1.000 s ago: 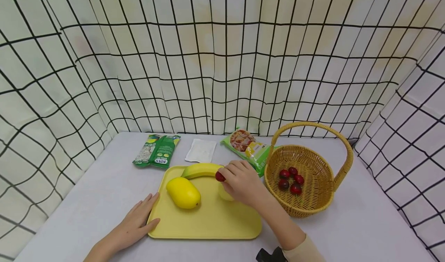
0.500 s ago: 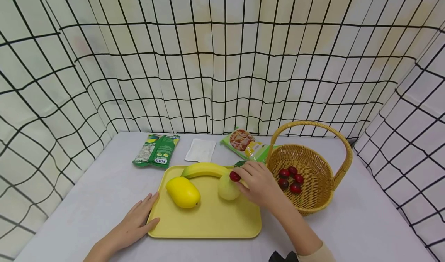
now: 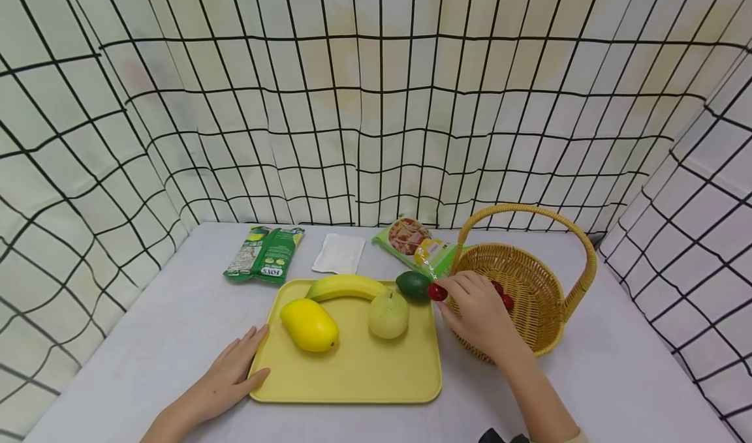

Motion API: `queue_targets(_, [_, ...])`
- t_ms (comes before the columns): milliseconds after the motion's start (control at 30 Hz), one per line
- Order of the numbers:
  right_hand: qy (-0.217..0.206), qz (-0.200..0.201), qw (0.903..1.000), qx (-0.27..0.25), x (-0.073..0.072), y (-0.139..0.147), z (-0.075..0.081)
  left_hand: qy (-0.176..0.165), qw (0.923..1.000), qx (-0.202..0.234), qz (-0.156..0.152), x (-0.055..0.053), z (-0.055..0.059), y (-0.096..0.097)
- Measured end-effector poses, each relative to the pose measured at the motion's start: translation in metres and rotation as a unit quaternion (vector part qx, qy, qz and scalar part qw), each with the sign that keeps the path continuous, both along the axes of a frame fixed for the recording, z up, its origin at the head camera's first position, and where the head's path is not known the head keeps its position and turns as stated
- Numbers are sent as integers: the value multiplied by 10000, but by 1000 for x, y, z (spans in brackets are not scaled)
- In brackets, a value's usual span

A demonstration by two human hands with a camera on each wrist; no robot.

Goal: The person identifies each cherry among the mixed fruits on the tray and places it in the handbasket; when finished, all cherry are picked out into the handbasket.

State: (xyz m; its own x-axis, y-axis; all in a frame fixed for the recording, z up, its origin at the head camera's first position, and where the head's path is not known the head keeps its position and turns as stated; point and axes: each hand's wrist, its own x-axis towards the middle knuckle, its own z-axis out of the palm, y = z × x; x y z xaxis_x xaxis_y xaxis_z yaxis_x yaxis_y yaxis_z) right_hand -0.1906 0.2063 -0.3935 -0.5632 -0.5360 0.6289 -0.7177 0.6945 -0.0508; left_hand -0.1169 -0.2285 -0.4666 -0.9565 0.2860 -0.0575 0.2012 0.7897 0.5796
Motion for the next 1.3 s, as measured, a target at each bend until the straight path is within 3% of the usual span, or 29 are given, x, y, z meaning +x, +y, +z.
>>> queue_targets(300, [-291, -711, 9970, 17, -10, 42, -17, 48, 10000, -36, -16, 0, -1, 0])
queue_targets(700, [-490, -1160, 9918, 197, -16, 66, -24, -43, 10000, -7, 25, -1, -2, -1])
queue_targets(1300, [-838, -1405, 9847, 597, -25, 80, -34, -56, 10000, -25, 29, -1, 0, 0])
